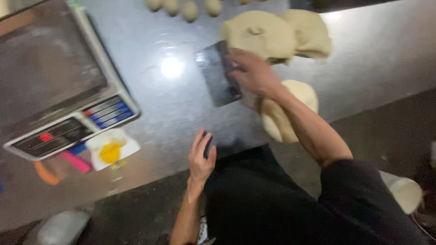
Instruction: The person uses a scraper to cut portions from a large mass of dough, weighs them on a digital scale, and shapes the dough into rounded balls on a metal counter.
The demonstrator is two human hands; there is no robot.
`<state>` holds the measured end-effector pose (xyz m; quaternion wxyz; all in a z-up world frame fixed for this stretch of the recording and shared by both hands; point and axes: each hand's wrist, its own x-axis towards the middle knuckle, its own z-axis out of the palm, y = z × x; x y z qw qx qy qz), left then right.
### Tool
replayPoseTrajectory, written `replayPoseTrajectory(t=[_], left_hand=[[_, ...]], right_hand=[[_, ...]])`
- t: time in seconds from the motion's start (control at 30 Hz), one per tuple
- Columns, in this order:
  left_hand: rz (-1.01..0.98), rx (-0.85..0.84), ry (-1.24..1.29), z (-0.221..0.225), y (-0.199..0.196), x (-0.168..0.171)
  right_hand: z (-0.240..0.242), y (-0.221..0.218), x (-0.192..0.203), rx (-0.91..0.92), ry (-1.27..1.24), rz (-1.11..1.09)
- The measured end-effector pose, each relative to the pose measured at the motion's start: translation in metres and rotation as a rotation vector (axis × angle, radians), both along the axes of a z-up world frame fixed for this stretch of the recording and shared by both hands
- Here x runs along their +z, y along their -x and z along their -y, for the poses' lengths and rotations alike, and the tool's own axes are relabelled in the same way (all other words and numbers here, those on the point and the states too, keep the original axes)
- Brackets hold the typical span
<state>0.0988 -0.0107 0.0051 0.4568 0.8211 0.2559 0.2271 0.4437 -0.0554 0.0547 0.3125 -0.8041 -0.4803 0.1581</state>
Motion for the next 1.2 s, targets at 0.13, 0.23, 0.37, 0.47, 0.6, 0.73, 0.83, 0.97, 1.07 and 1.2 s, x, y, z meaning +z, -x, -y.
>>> replayPoseTrajectory(t=[0.13, 0.23, 0.37, 0.47, 0.6, 0.73, 0.83, 0.97, 1.07, 1.2], left_hand=[[-0.037, -0.219, 0.162, 0.043, -0.114, -0.011], [-0.277, -0.256, 0.280, 0.087, -0.199, -0.037], [-0.149, -0.197, 0.298, 0.115, -0.248, -0.054], [-0.146, -0.225, 0.640, 0.105, -0.246, -0.041], [-0.014, -0.146, 0.751, 0.073, -0.180, 0.017], [0.136, 0.133, 0.692, -0.011, -0.131, 0.063], [0.344, 0.430, 0.883, -0.107, -0.127, 0.070], [0.195, 0.487, 0.687, -0.229, -0.119, 0.039], [-0.354, 0.319, -0.003, -0.275, -0.102, -0.008], [-0.222, 0.280, -0.088, -0.254, -0.078, -0.051]], right_hand=[[0.190, -0.071, 0.006, -0.531, 0.210, 0.018], [0.251, -0.076, -0.033, -0.592, 0.455, -0.268], [0.255, -0.019, -0.046, -0.546, 0.087, -0.691], [0.247, 0.002, -0.036, -0.638, -0.114, -1.189], [0.211, 0.018, 0.004, -0.552, -0.040, -1.209], [0.105, 0.020, 0.035, -0.195, -0.126, -1.284], [-0.021, 0.011, 0.034, -0.008, -0.117, -1.233], [-0.153, 0.006, 0.010, -0.068, -0.058, -1.089], [-0.139, -0.002, -0.020, -0.012, -0.174, -0.168], [-0.040, 0.012, -0.038, -0.306, 0.396, 0.055]])
